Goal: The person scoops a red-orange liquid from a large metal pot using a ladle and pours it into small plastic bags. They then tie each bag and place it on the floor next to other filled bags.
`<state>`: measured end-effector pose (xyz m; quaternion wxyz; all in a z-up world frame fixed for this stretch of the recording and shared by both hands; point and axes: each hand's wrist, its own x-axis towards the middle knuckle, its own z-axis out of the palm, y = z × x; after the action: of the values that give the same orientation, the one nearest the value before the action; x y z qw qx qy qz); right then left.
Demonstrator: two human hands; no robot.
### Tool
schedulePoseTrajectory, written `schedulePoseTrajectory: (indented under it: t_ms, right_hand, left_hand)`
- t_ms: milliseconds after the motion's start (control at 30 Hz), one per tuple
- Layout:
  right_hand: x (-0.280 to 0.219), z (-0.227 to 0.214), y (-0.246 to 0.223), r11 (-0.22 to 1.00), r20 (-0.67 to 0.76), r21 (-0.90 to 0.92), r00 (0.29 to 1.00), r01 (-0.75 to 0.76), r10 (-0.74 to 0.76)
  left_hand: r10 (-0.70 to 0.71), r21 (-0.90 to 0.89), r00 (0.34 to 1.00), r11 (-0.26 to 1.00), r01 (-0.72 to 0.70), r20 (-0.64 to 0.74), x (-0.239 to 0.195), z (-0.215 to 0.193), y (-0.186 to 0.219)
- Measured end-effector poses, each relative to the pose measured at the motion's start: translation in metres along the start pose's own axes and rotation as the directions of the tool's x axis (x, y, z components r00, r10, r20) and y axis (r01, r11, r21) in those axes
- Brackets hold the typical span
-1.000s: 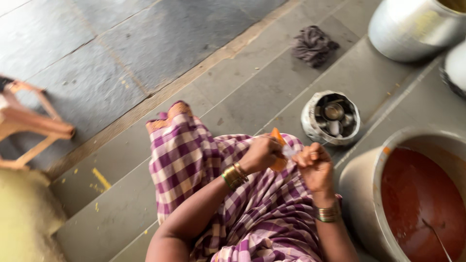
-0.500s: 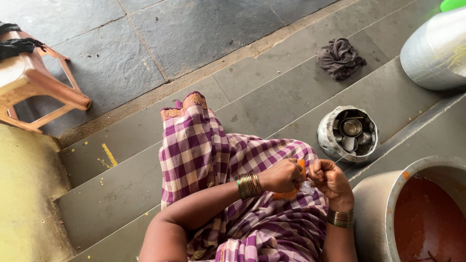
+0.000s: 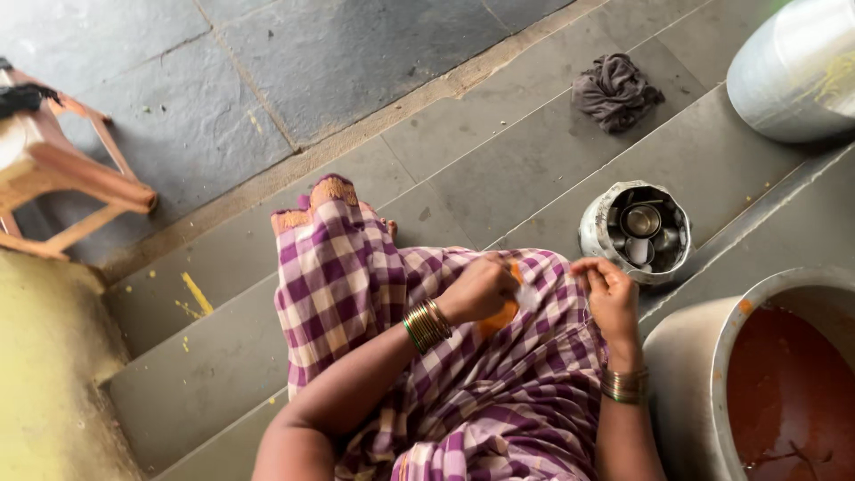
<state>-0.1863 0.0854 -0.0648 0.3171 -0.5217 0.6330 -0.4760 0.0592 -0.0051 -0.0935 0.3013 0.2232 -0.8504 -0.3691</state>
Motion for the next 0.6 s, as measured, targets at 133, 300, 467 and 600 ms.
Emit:
schedulePoseTrajectory:
  t_ms: [133, 300, 467, 600]
  right_hand:
    - [0.003, 0.015, -0.048, 0.907, -0.054, -0.381, 0.975, 0.177, -0.213]
    - [-0.029, 0.022, -0.108, 0.872, 0.072, -0.401, 0.959, 0.281, -0.276]
    - [-0.046, 0.009, -0.137, 0.840, 0.225, -0.449, 0.948, 0.306, -0.225]
    - [-0.051, -0.003, -0.155, 0.687, 0.086, -0.697, 0.975, 0.206, -0.205]
  left_hand:
    - [-0.134, 0.050, 0.941, 0.986, 0.157, -0.312, 0.021, -0.017, -0.014]
    - [-0.228, 0.061, 0.838, 0.953, 0.296, -0.496, 0.037, -0.040, -0.011]
    - [-0.205, 0.116, 0.822, 0.944, 0.310, -0.531, 0.047, -0.053, 0.005]
    - [-0.262, 0.032, 0.859, 0.951, 0.306, -0.440, 0.053, -0.044, 0.022]
